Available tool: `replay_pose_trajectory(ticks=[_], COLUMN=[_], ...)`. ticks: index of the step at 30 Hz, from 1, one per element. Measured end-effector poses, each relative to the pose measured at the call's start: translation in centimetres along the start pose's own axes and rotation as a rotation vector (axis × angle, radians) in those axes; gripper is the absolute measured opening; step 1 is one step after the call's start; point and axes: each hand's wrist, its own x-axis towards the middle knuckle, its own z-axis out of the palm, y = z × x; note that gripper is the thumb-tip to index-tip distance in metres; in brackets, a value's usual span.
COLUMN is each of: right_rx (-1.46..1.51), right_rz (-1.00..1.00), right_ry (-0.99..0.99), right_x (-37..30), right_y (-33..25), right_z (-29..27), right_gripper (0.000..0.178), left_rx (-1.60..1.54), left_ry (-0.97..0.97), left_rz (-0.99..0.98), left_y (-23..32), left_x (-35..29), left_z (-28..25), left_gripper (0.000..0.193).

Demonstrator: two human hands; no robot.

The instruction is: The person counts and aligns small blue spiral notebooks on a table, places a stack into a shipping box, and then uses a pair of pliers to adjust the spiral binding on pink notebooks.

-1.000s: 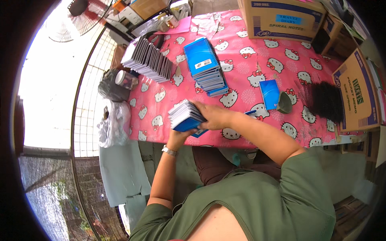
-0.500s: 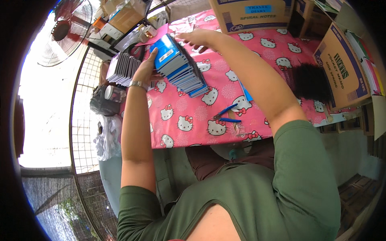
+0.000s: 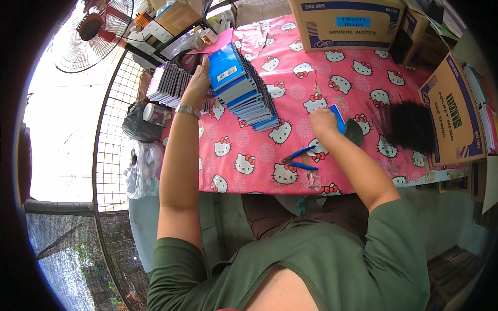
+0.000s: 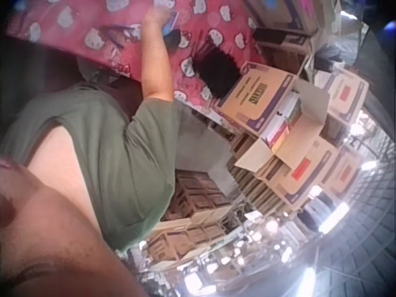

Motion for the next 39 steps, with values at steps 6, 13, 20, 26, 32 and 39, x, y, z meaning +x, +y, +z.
replay_pose_trajectory(ticks=[6, 13, 20, 26, 32, 39], right_rx=[0.703, 0.372, 0.278, 0.382, 0.576, 0.762], right_rz=[-0.344, -0.28, -0.649, -0.485, -0.36, -0.422], right_ry=[0.827, 0.496, 0.408, 0.482, 0.243, 0.24], right_x=[3.8, 4.0, 4.4, 13.4, 8.9, 9.4], right_y=[-2.2, -6.7, -17.7, -11.9, -6.0, -2.8], right_z=[-18.6, -36.3, -35.4, -28.8, -26.2, -23.0], right_gripper=[0.025, 0.028, 0.026, 0.038, 0.039, 0.042], left_rx=[-0.019, -0.142, -0.664, -0.364, -0.055, 0.089], left_ry=[-0.101, -0.022, 0.054, 0.019, 0.194, 0.15], left_rz=[0.176, 0.209, 0.071, 0.215, 0.274, 0.914], left_y=[-1.3, -1.5, -3.1, -1.1, 0.3, 0.1], left_x=[-4.3, -4.4, -3.3, -4.2, -2.5, -1.3], left_z=[0.1, -0.8, -2.8, 0.1, -5.5, -6.0], left_gripper=[0.082, 0.07, 0.074, 0.065, 0.032, 0.019])
